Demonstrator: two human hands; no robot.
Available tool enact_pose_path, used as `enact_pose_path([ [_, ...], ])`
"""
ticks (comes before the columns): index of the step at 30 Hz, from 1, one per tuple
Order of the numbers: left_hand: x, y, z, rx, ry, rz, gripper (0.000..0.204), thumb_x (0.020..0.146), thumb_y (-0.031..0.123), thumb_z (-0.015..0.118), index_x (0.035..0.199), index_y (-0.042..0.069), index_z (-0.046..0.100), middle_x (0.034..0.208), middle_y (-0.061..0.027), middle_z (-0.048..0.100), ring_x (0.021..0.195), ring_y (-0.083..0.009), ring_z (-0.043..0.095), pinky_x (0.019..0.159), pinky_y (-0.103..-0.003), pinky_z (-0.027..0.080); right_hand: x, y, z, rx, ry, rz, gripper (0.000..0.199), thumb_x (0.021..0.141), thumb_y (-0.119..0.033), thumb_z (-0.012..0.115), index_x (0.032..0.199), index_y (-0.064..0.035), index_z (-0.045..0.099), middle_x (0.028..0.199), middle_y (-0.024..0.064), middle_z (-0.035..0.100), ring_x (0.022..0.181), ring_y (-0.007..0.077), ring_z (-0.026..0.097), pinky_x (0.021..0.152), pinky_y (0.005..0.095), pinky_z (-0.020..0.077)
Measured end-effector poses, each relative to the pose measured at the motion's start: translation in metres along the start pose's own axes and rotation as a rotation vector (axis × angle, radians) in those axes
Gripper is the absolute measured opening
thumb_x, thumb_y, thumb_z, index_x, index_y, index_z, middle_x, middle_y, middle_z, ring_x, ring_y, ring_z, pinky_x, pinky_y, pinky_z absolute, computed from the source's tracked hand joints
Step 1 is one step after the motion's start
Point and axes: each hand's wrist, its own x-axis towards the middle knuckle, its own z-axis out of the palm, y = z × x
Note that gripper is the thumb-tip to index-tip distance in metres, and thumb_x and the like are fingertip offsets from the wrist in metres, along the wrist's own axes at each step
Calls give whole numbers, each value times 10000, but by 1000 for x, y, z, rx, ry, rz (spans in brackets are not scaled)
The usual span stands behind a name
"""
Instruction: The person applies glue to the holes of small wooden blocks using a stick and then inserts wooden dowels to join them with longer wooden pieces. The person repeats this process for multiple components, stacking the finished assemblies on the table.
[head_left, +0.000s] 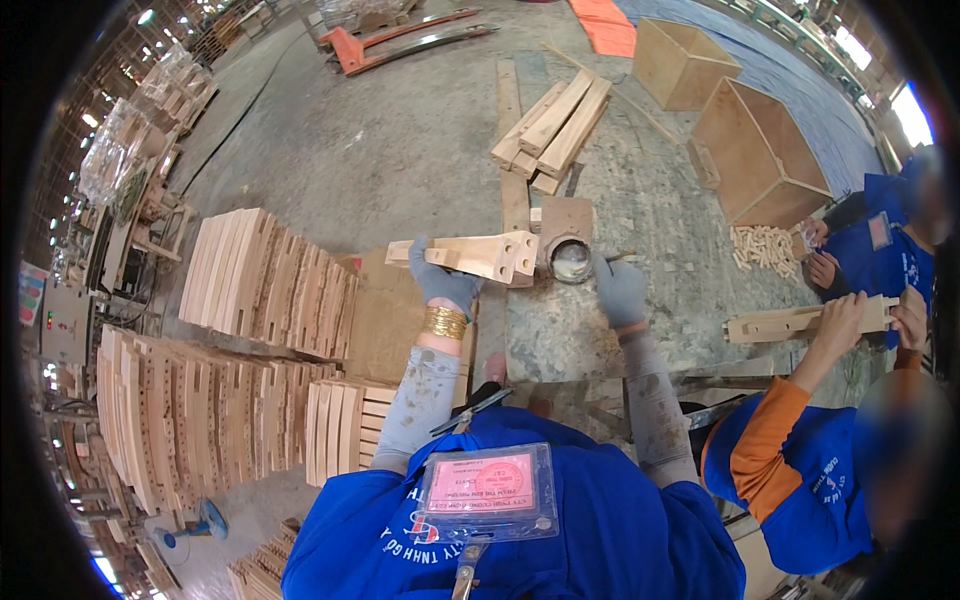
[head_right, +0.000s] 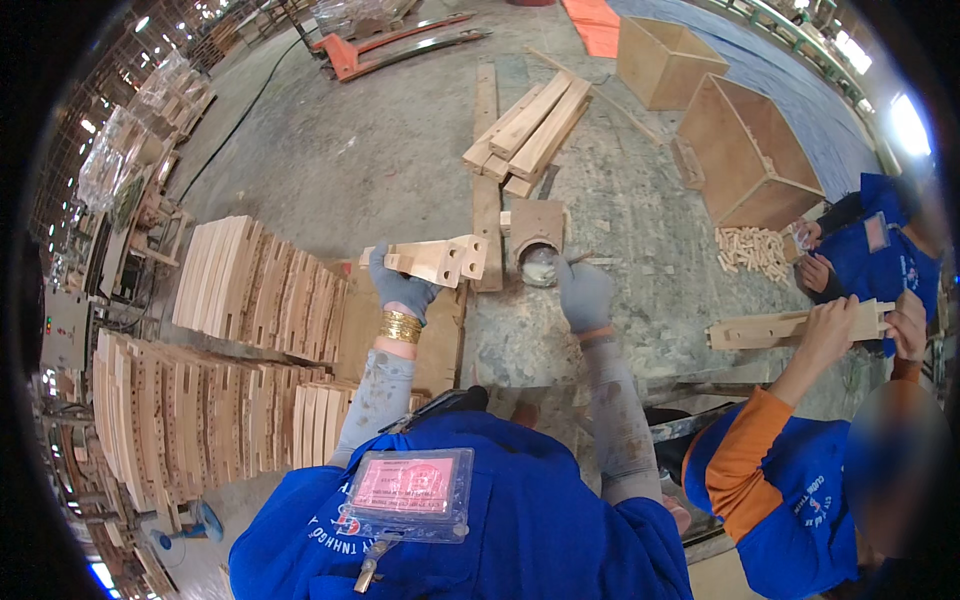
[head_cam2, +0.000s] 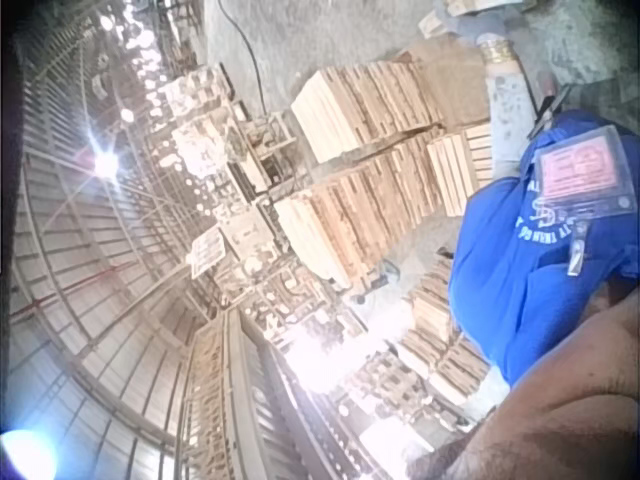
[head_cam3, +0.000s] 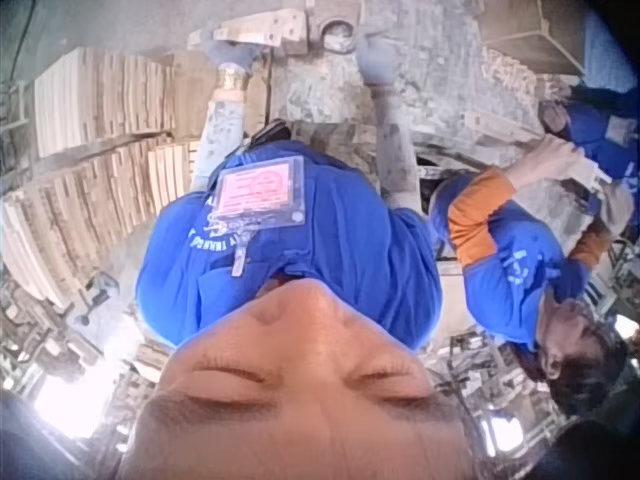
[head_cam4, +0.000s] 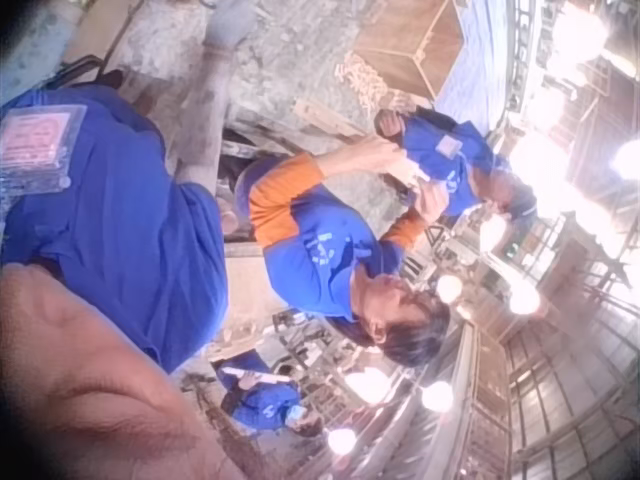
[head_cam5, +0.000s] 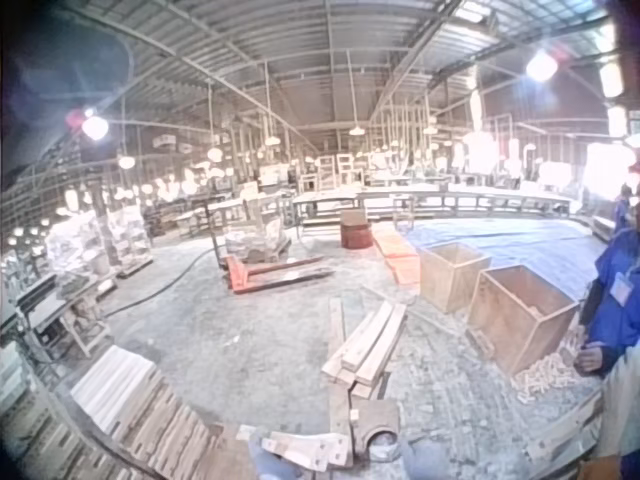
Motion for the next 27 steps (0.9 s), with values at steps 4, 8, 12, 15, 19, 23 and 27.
enact_pose_path([
  [4,8,-2,2,5,41,17,642,723,489,553,1201,81,417,1180,-170,476,1060,-384,495,837,-563,441,-13,5,3,466,47,223,290,874,-215,533,760,44,601,640,141,601,539,243,573,501,347,428],
  [8,7,-3,3,46,31,-3,697,720,497,561,1242,73,378,1206,-179,451,1081,-387,476,858,-552,433,-11,0,-18,1039,50,418,238,908,-150,474,810,39,582,684,88,606,565,127,561,493,264,432],
  [12,-3,-6,9,49,34,1,739,701,484,591,1269,78,349,1222,-170,423,1104,-373,446,903,-549,398,-12,-62,-54,975,179,304,241,916,-138,454,796,34,572,669,91,606,558,114,558,513,230,435],
  [15,-7,-11,14,41,50,-1,740,698,480,595,1267,76,349,1227,-169,421,1111,-370,441,908,-554,391,-14,-105,-76,859,160,184,256,919,-152,451,820,52,569,676,91,601,579,114,568,554,212,449],
  [19,2,-13,8,-18,18,-24,743,695,469,603,1270,76,344,1224,-164,421,1113,-365,440,911,-550,392,-18,-134,-87,762,114,117,217,891,-111,481,863,67,603,701,112,629,613,131,601,567,215,473],
  [23,-5,-19,14,21,-14,-17,749,696,464,605,1273,69,337,1217,-163,423,1109,-362,442,915,-535,398,-22,-144,-88,756,53,108,216,875,-91,503,843,89,618,725,105,640,637,139,620,579,223,494],
  [27,-10,-21,18,26,-42,-16,756,697,459,604,1274,56,328,1216,-168,419,1105,-364,442,924,-524,396,-24,-149,-84,693,-2,-12,157,843,-66,526,848,61,618,758,97,641,651,133,613,578,240,487],
])
